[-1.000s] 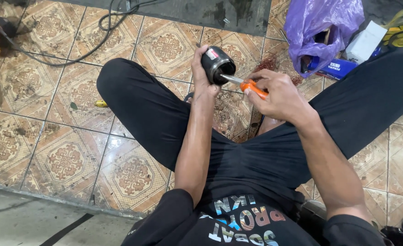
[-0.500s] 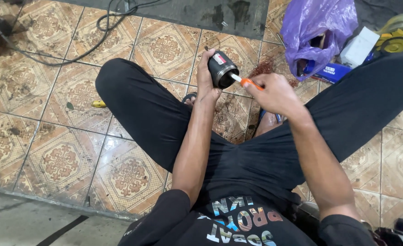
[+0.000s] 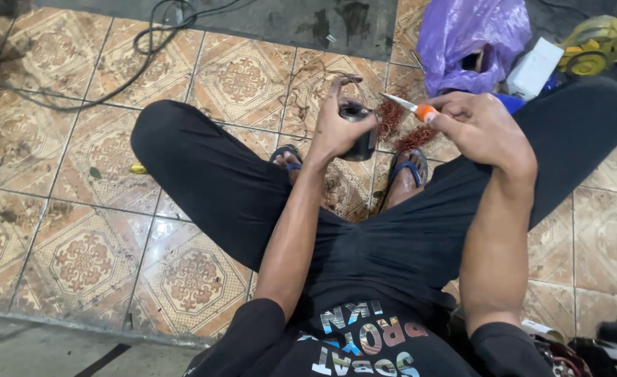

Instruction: The person sits on the floor and uses orange-handled pliers to pull and cut copper wire from a cylindrical black component. The person repeatedly inserts the pliers into the component, extracts wire strands, and drops them onto the floor.

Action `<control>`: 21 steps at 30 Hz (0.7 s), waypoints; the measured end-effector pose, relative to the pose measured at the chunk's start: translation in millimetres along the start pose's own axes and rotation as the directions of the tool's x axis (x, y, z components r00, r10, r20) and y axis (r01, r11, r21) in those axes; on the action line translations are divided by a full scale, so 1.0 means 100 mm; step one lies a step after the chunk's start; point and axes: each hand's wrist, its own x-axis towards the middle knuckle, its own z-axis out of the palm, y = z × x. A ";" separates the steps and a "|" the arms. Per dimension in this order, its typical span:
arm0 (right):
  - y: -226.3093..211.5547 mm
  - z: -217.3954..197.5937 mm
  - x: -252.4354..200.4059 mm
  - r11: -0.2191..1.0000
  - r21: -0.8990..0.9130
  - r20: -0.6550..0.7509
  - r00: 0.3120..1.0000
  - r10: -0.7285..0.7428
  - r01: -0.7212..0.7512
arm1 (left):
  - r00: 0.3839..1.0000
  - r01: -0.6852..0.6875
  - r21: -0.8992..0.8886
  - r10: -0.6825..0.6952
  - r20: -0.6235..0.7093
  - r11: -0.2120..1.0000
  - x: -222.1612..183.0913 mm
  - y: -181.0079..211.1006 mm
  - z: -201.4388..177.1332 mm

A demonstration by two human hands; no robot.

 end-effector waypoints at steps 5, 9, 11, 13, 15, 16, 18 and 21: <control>0.15 0.05 0.06 0.999 -0.037 0.033 0.999 -0.002 0.004 | 0.996 -0.036 0.107 0.026 0.087 0.994 -0.11 0.19 0.03; 0.17 0.09 0.10 0.996 -0.082 0.045 0.999 -0.030 0.034 | 0.993 -0.062 0.079 0.053 0.108 0.995 -0.04 0.10 0.00; 0.32 0.16 0.17 0.995 -0.095 0.059 0.998 -0.028 0.034 | 0.992 -0.058 0.085 0.048 0.117 0.995 -0.04 0.08 -0.02; 0.31 0.18 0.19 0.994 -0.108 0.072 0.997 -0.026 0.034 | 0.991 -0.055 0.091 0.044 0.127 0.994 -0.06 0.12 -0.01; 0.15 0.15 0.15 0.995 -0.076 0.095 0.994 -0.051 0.058 | 0.990 -0.048 0.072 0.037 0.139 0.996 -0.10 0.22 0.03; 0.09 0.14 0.13 0.995 -0.076 0.093 0.994 -0.051 0.058 | 0.989 -0.049 0.073 0.038 0.140 0.996 -0.09 0.19 0.02; -0.04 0.13 0.08 0.996 -0.054 0.118 0.990 -0.071 0.078 | 0.987 -0.069 0.090 0.055 0.152 0.994 -0.08 0.12 -0.01; 0.00 0.11 0.10 0.996 0.031 0.130 0.987 -0.089 0.086 | 0.989 -0.053 0.119 0.035 0.146 0.991 -0.14 0.31 0.01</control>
